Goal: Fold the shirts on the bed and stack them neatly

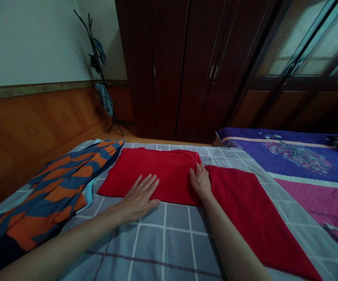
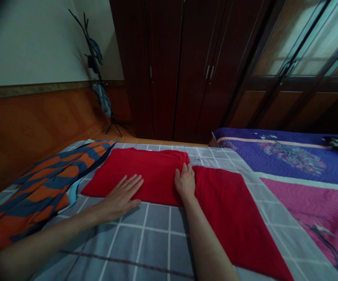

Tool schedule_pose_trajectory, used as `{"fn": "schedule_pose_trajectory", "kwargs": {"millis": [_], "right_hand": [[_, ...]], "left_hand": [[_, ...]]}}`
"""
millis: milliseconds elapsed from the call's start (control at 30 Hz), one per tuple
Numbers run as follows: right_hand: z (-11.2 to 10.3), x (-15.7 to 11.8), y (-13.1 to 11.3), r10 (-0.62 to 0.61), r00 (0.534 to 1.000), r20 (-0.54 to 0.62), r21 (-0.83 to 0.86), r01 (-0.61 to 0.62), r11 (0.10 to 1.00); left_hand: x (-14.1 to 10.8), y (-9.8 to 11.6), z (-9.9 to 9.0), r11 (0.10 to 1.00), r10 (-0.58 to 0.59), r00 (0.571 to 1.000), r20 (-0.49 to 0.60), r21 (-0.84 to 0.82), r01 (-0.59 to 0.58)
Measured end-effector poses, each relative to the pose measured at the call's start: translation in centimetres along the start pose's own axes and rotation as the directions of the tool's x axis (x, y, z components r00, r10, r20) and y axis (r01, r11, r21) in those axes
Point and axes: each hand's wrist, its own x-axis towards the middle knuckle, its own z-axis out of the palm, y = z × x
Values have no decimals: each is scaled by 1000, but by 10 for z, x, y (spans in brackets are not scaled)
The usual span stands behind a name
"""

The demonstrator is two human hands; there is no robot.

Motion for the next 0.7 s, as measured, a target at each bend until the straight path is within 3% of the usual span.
{"fn": "schedule_pose_trajectory", "kwargs": {"millis": [100, 167, 300, 367, 533, 600, 700], "right_hand": [[-1, -2, 2, -23, 1000, -15, -1, 23, 1000], [-2, -4, 2, -31, 999, -25, -2, 31, 1000], [-8, -5, -2, -36, 998, -46, 0, 36, 999], [-10, -5, -6, -65, 996, -66, -8, 64, 998], [-4, -12, -15, -153, 988, 2, -69, 153, 986], [0, -15, -15, -149, 988, 48, -115, 154, 981], [1, -16, -13, -138, 988, 76, -162, 149, 976]], "left_hand": [[34, 51, 2, 989, 111, 994, -20, -94, -112], [47, 72, 10, 973, 169, 986, 6, -161, -166], [47, 92, 21, 886, 410, 912, 11, -242, -396], [45, 95, 18, 860, 454, 891, -29, -249, -446], [55, 79, 4, 858, 451, 885, -114, -218, -465], [58, 60, 4, 916, 343, 926, -157, -162, -366], [47, 19, 13, 990, 118, 977, -178, -58, -130]]}}
